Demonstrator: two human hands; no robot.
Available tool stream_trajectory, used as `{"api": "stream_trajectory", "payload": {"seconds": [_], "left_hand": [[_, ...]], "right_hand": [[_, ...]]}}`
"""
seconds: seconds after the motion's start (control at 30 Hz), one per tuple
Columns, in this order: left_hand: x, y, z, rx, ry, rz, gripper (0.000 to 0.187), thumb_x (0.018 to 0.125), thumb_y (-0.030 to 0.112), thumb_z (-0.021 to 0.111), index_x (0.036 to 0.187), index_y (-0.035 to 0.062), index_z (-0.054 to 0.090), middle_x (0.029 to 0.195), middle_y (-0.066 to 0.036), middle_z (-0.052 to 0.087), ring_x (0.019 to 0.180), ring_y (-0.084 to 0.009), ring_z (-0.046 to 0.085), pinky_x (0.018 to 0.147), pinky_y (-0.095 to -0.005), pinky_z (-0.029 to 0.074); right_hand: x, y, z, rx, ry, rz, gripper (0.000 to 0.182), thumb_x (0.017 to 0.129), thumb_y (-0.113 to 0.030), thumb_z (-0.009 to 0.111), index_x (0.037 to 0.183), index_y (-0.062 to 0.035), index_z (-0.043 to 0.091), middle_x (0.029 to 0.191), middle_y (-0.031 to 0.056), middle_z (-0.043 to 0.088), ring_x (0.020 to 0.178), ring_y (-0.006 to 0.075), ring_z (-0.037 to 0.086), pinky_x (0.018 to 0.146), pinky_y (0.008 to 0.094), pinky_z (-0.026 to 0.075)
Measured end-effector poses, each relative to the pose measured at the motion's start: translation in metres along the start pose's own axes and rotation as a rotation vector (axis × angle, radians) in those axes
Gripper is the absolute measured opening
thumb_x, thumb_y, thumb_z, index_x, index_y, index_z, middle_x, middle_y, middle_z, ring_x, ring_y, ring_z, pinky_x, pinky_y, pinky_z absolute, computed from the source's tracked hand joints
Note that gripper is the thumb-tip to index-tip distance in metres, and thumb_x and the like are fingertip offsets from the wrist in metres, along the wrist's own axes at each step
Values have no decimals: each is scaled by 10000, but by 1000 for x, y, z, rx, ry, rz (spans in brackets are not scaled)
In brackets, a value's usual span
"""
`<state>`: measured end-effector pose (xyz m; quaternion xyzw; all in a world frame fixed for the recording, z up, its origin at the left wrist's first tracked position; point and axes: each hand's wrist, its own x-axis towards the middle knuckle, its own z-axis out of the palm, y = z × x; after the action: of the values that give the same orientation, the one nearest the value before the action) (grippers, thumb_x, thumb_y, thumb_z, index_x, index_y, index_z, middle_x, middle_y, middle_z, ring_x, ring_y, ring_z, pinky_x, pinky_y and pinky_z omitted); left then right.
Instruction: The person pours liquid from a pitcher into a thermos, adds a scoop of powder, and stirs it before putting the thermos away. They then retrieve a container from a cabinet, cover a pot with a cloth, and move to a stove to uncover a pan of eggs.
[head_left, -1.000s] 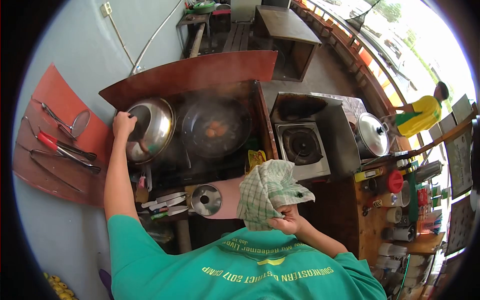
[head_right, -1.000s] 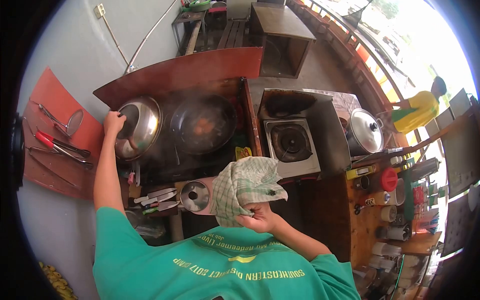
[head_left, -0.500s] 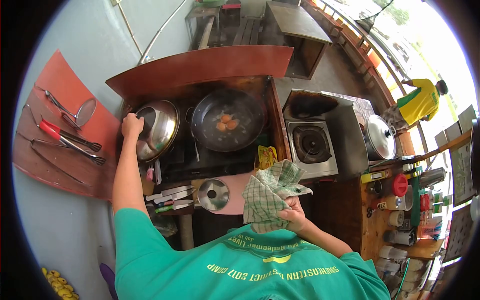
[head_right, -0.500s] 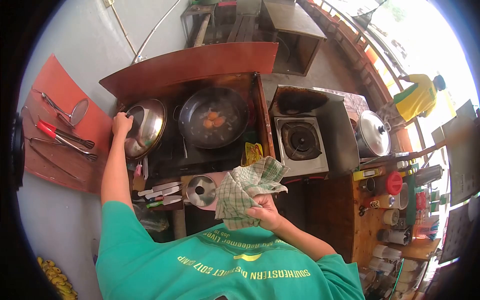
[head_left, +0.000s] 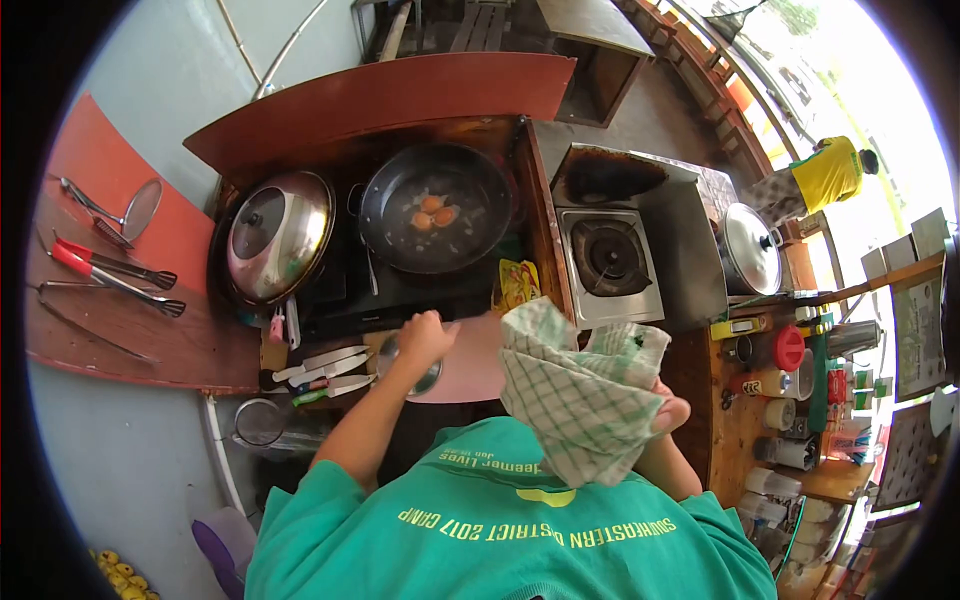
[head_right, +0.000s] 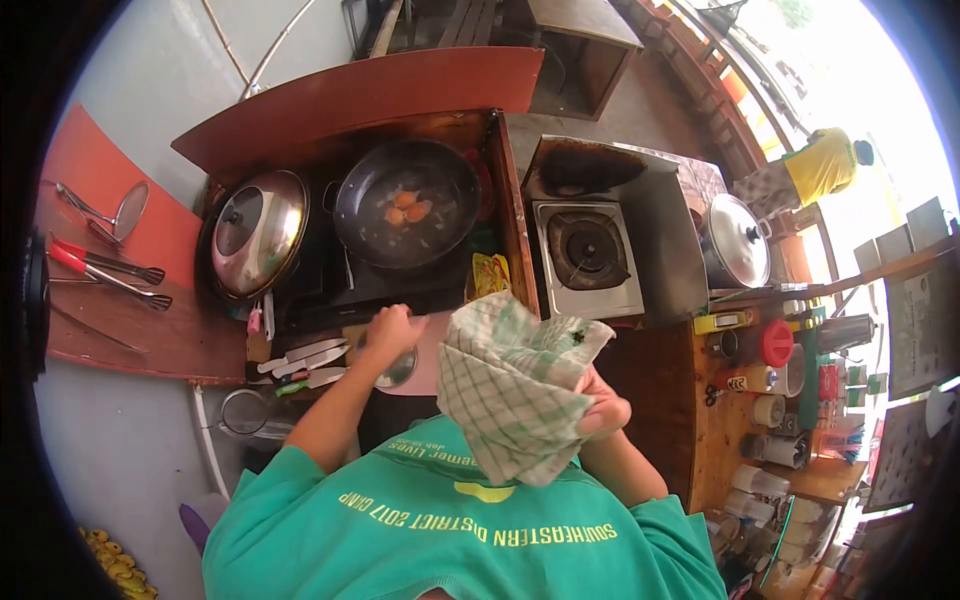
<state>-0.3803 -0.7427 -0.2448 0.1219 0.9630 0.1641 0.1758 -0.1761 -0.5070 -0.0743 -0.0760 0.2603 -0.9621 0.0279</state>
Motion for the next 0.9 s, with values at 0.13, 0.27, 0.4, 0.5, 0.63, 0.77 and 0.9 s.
{"api": "stream_trajectory", "payload": {"seconds": [0.13, 0.27, 0.4, 0.5, 0.63, 0.77, 0.9], "left_hand": [[37, -12, 61, -95, -30, -235, 495, 877, 461, 663, 988, -16, 733, 1044, -267, 703, 1008, -437, 675, 882, -492, 544], [52, -26, 87, -155, 15, -314, 457, 898, 417, 645, 985, -23, 738, 1026, -264, 710, 1001, -440, 681, 851, -508, 556], [47, -25, 84, -116, 88, -232, 413, 898, 377, 639, 957, -21, 733, 968, -249, 721, 945, -444, 694, 832, -509, 562], [43, -20, 81, 48, 124, -77, 367, 885, 339, 645, 923, -19, 718, 931, -238, 724, 909, -430, 704, 811, -512, 568], [44, -21, 81, 222, 146, 48, 292, 867, 281, 653, 905, -4, 707, 915, -225, 725, 881, -403, 715, 787, -486, 580], [-23, 17, -19, -262, 41, 279, 298, 844, 259, 675, 990, 0, 695, 896, -169, 732, 848, -325, 727, 772, -411, 578], [-72, 27, -52, -1047, -347, 669, 469, 846, 267, 703, 1215, -10, 618, 1074, -112, 688, 987, -197, 668, 885, -345, 525]], "right_hand": [[1, 4, -23, 279, -150, 17, 731, 583, -255, 631, 1235, 67, 562, 1253, 246, 611, 1205, 437, 574, 1102, 520, 410], [18, 10, 5, 107, -68, 52, 247, 621, -231, 610, 647, 10, 567, 736, 102, 625, 667, 257, 579, 677, 381, 474], [21, 9, 13, -675, -78, 430, 346, 805, -158, 661, 563, -25, 454, 558, 20, 454, 547, 95, 404, 530, 302, 335], [25, 26, 15, -876, -195, 354, 361, 855, -218, 679, 635, 16, 515, 593, 47, 484, 575, 124, 464, 549, 326, 377], [33, 17, 31, -1191, -291, 405, 298, 820, -227, 713, 811, 57, 622, 764, 158, 603, 722, 279, 579, 709, 393, 473], [31, 16, 31, -1417, -267, 223, 330, 782, -236, 732, 918, 46, 629, 967, 232, 615, 885, 372, 611, 810, 459, 486], [36, 19, 23, -1368, -256, 320, 326, 819, -209, 666, 1012, 49, 619, 1005, 236, 597, 986, 405, 599, 896, 457, 475]]}}
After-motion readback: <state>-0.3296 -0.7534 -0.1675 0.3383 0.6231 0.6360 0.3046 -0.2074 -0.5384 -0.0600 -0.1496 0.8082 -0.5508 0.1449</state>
